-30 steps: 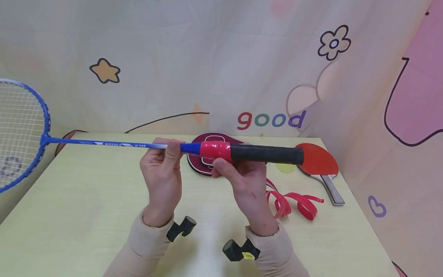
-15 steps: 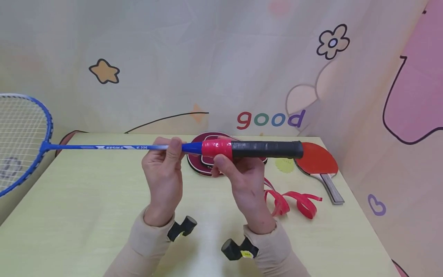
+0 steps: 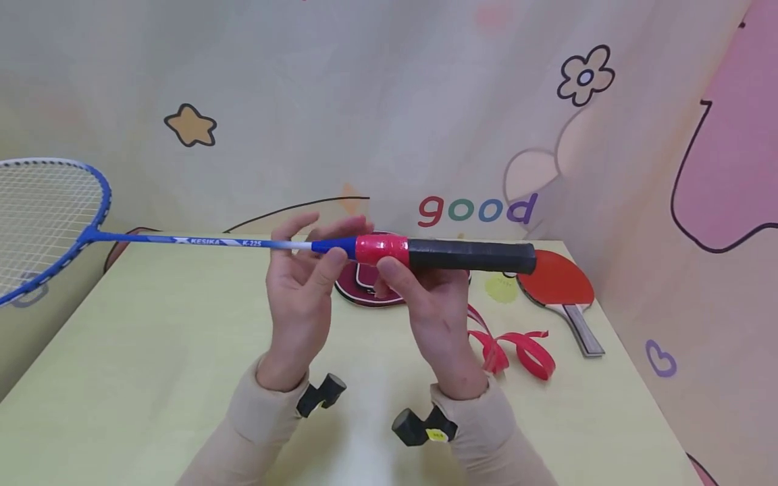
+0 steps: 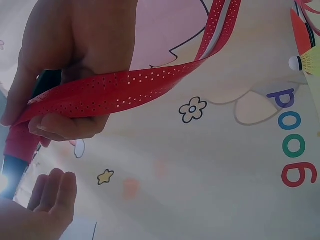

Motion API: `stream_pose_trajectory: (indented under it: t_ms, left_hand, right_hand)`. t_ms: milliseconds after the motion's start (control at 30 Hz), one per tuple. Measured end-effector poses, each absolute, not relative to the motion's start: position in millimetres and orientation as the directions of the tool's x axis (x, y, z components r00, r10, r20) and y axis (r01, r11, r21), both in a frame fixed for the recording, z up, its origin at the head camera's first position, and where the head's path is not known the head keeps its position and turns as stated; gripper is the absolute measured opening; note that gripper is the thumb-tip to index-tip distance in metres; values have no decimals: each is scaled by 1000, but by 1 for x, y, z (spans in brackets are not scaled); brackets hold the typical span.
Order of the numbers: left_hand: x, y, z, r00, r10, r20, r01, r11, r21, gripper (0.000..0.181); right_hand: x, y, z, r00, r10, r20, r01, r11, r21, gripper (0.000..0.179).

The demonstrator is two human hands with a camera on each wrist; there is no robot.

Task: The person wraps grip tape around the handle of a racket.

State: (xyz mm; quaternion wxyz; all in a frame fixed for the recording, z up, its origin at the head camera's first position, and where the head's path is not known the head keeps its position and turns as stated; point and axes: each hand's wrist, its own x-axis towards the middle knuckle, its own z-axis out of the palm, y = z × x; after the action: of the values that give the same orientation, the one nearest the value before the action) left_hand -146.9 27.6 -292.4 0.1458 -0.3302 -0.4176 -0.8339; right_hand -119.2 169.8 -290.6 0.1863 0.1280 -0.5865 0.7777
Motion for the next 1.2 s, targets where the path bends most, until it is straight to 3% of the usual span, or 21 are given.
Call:
stream_pose_trajectory:
  t_ms: [167, 333, 967, 1200]
  left_hand:
    - [-143, 29, -285, -705, 63, 707, 499, -664, 557, 66]
    - [-139, 28, -282, -705, 55, 707, 522, -634, 570, 70]
    - [-136, 27, -280, -700, -12, 715, 587, -579, 565, 59]
    - [-134, 28, -283, -704, -43, 709, 617, -532, 580, 47]
  right_hand:
    - [-117, 169, -286, -903, 135, 408, -429, -217, -877, 38]
    - [-114, 168, -283, -925, 141, 354, -376, -184, -908, 39]
    - [-109, 172, -282, -915, 61, 399, -403, -153, -902, 26]
    - [-107, 173, -284, -915, 62, 399, -403, -141, -904, 31]
